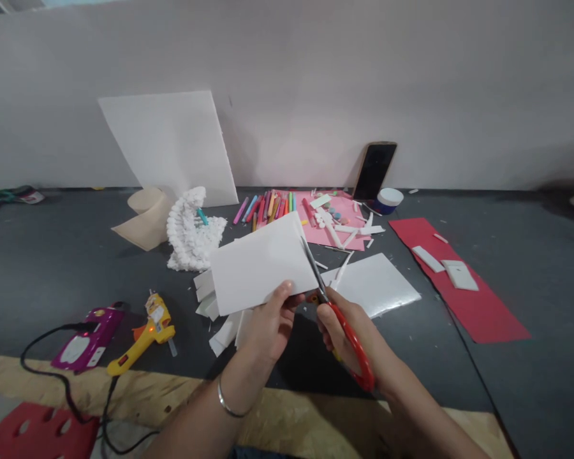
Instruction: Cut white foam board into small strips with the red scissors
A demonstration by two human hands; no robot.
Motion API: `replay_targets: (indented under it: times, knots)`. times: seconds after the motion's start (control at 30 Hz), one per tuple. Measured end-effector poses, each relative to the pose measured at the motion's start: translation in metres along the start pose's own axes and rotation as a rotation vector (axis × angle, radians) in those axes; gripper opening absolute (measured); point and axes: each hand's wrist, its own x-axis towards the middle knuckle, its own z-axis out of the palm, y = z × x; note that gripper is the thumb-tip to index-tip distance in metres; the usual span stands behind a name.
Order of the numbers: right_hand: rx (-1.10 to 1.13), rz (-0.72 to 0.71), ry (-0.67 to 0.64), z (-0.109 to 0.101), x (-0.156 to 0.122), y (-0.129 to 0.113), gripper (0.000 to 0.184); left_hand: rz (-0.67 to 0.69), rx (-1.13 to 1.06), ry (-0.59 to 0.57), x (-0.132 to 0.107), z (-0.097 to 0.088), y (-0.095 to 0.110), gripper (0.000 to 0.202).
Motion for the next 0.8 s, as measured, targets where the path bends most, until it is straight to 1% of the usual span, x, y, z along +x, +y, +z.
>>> replay_targets:
  times: [0.1, 0.27, 0.43, 0.63, 0.8]
  knots:
    - [-0.021, 0.008, 0.01, -0.001, 0.001, -0.002, 0.03, 0.005, -0.015, -0.017, -0.001, 0.0, -0.001, 0.019]
    - [0.01, 0.055, 0.035, 0.004, -0.001, 0.0, 0.041, -0.002, -0.02, -0.016, 0.001, -0.001, -0.004, 0.018]
    - [0.05, 0.082, 0.034, 0.008, -0.001, 0.007, 0.047, 0.014, -0.018, 0.015, 0.001, 0.0, -0.004, 0.02]
    - [0.056, 0.026, -0.015, 0.008, 0.002, 0.014, 0.046, 0.005, -0.04, 0.013, -0.002, 0.003, -0.004, 0.025]
    - [0.083, 0.019, -0.031, 0.005, -0.006, 0.016, 0.044, 0.006, -0.055, 0.02, -0.004, 0.005, -0.005, 0.028]
